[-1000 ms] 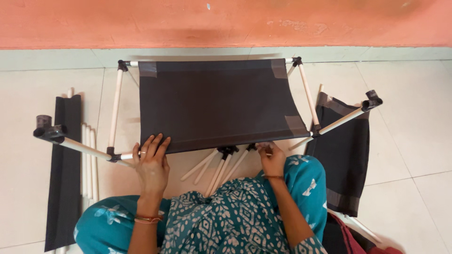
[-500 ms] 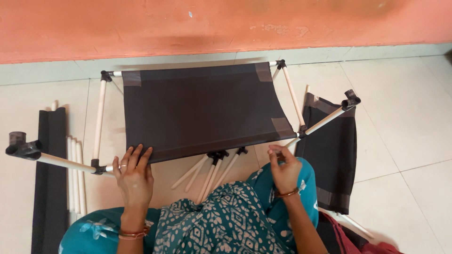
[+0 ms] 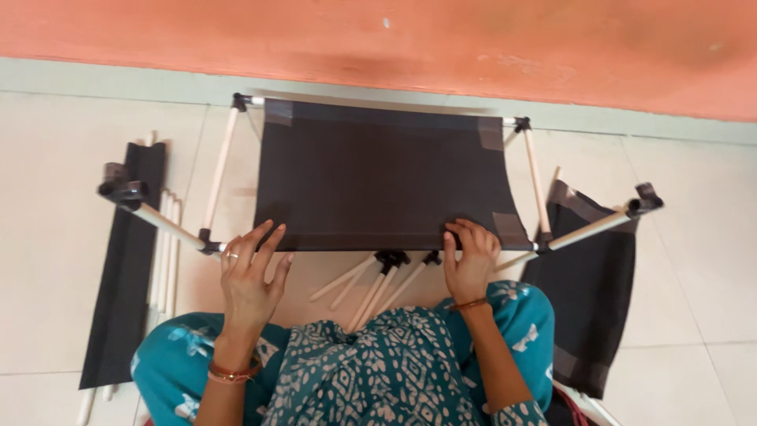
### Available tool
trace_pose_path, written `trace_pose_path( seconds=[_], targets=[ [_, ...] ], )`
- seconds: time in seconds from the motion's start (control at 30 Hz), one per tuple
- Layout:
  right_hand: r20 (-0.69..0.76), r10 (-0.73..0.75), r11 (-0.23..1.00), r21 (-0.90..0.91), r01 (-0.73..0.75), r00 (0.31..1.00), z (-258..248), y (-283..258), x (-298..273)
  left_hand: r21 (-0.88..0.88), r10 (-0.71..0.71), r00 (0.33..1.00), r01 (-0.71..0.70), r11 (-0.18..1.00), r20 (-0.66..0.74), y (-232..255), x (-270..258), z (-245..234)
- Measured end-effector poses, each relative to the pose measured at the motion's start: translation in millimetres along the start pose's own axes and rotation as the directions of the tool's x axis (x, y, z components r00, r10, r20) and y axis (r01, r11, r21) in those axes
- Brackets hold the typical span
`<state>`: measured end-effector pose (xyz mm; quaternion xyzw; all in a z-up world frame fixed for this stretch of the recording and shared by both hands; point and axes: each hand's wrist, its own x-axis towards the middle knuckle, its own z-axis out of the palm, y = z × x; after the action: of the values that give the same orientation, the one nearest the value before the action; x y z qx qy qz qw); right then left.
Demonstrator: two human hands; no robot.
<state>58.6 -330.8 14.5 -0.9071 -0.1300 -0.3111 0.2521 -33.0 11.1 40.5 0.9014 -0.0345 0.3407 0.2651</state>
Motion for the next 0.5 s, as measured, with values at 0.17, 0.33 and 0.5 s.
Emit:
trace_pose_path(
  seconds=[0.17, 0.33, 0.5],
  targets=[
    [-0.05, -0.036, 0.999, -0.021, 0.035, 0.998, 9.7, 6.0, -7.3, -0.018, -0.098, 0.948, 0.097, 0.995, -0.304, -1.1, -10.0, -42.3],
    [-0.064, -0.064, 0.998, -0.025, 0.062, 0.996, 12.9, 8.8, -11.0, -0.455, -0.452, 0.664, 0.184, 0.871, -0.596, -50.7, -5.6, -65.1],
    [-0.068, -0.08, 0.996, -0.034, 0.078, 0.994, 13.3, 9.4, -10.0, -0.163, -0.573, 0.768, 0.55, 0.819, -0.287, -148.5, -9.4, -73.7]
  ],
)
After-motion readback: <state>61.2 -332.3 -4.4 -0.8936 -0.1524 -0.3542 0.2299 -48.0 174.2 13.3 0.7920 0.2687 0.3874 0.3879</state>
